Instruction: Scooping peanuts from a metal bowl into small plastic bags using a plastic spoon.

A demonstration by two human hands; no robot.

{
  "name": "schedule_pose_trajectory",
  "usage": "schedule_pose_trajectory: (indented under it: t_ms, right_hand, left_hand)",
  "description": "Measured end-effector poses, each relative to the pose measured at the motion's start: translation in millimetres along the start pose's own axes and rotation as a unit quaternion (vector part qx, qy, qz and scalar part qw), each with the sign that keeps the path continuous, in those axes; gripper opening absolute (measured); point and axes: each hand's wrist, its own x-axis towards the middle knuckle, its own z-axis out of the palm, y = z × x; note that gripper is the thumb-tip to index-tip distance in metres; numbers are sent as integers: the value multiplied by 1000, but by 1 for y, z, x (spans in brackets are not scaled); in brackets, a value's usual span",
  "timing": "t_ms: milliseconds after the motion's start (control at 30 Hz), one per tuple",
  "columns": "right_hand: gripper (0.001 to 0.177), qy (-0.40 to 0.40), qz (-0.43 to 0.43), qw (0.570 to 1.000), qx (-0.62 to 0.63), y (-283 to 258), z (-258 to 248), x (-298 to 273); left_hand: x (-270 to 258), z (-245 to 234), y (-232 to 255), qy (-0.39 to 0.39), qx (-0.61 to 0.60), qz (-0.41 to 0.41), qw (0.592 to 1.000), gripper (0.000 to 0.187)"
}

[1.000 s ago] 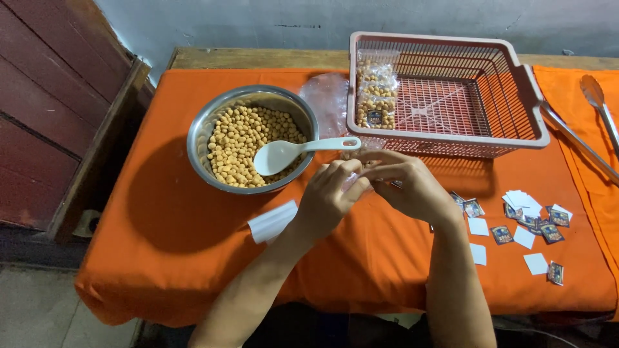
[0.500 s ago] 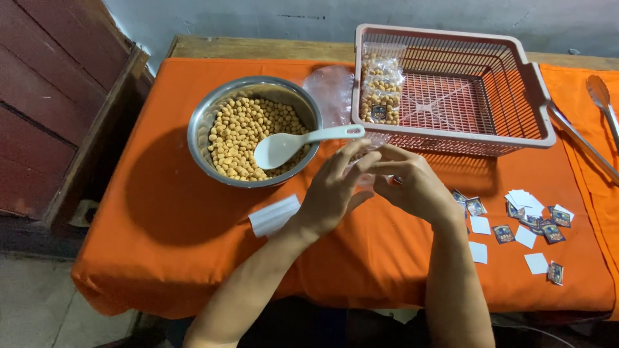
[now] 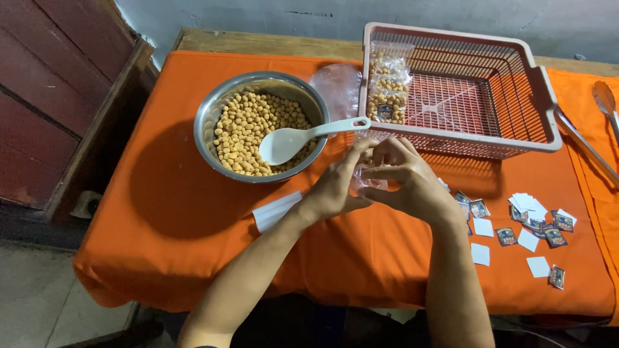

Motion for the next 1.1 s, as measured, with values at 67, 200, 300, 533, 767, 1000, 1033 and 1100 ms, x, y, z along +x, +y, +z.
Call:
schedule_pose_trajectory:
  t_ms: [67,200,300,533,767,1000,1033,1100]
  right_hand:
    - [14,13,-22,1000,-8,5,4,-1]
    - [14,52,-37,998,1,3,6,5]
    - [15,109,-15,991,74,6,6,12]
    - [29,27,-68,993,-97,-2,7,69]
    - [25,-91,20,994,63,2,9,106]
    - [31,54,224,933,277,15,41,101]
    - [28,74,254,908,324,14,44,102]
    - [26,93,285,879,370,13,48,103]
  left_hand:
    - [0,1,-11,-5,-36,-14,999,87]
    - [2,-1,-5,14,-28,-30,999,50]
    - [4,1,-7,55,11,-7,998,40]
    - [3,3,-7,47,-50,-49,996,35]
    - [7,7,-36,45,-54,-76,995,52]
    - [13,-6,-39,-14,-82,-117,990,52]
    - [13,-7,-42,-14,-97,-124,987,53]
    - [12,-6,-47,-15,-113,-133,985,54]
